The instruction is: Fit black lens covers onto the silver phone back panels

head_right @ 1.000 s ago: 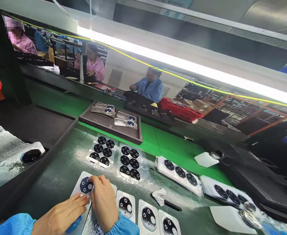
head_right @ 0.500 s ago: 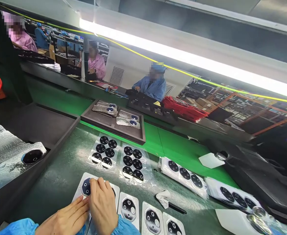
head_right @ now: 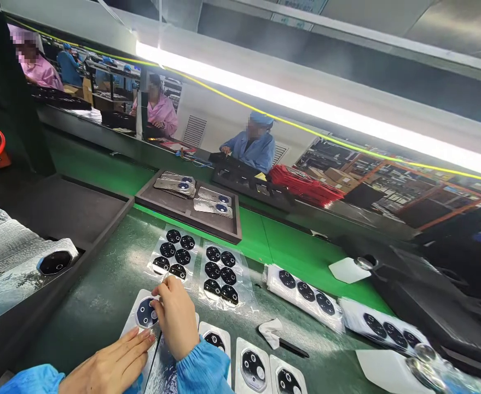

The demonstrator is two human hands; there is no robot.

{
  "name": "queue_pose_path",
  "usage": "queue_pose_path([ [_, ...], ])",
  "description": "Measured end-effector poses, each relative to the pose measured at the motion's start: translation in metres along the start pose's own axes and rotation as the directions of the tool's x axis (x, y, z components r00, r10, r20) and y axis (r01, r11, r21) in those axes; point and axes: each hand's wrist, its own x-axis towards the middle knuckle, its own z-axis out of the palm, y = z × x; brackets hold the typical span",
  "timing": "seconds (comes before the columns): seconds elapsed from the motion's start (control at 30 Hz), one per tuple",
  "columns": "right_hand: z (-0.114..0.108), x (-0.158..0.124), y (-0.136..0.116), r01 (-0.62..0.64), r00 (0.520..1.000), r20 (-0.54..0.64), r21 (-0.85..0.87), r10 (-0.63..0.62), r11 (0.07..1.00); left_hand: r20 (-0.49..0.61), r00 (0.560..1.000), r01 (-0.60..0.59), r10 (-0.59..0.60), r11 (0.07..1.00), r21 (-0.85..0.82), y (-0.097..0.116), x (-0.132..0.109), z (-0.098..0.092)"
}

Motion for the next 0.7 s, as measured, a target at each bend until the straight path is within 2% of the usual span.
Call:
queue_pose_path([
  [0.1,0.008,0.008,0.001,-0.021,1.000,0.019,0.006,0.020,1.000,-0.048,0.998,0.042,-0.044,0.998,-0.047,0.003,-0.008,0.016],
  [0.2,0.010,0.012,0.003,-0.027,0.999,0.041,0.013,0.027,1.000,-0.027,0.998,0.059,-0.061,0.995,-0.076,0.005,-0.013,0.022],
  [0.37,0.009,0.013,0.005,-0.026,0.998,0.057,0.001,0.026,1.000,-0.003,0.999,0.041,-0.042,0.994,-0.099,0.001,-0.012,0.016],
  [0.47,0.010,0.013,0.005,-0.018,0.998,0.060,-0.018,0.019,1.000,0.048,0.999,0.030,-0.025,0.995,-0.098,0.000,-0.012,0.015],
  [0.6,0.013,0.014,0.007,0.034,0.996,0.088,-0.057,-0.029,0.998,0.031,0.999,0.036,-0.033,0.994,-0.105,0.000,-0.012,0.016],
  [0.7,0.013,0.015,0.010,0.089,0.991,0.110,-0.083,-0.080,0.993,0.053,0.999,0.014,-0.010,0.996,-0.084,-0.002,-0.007,0.008],
])
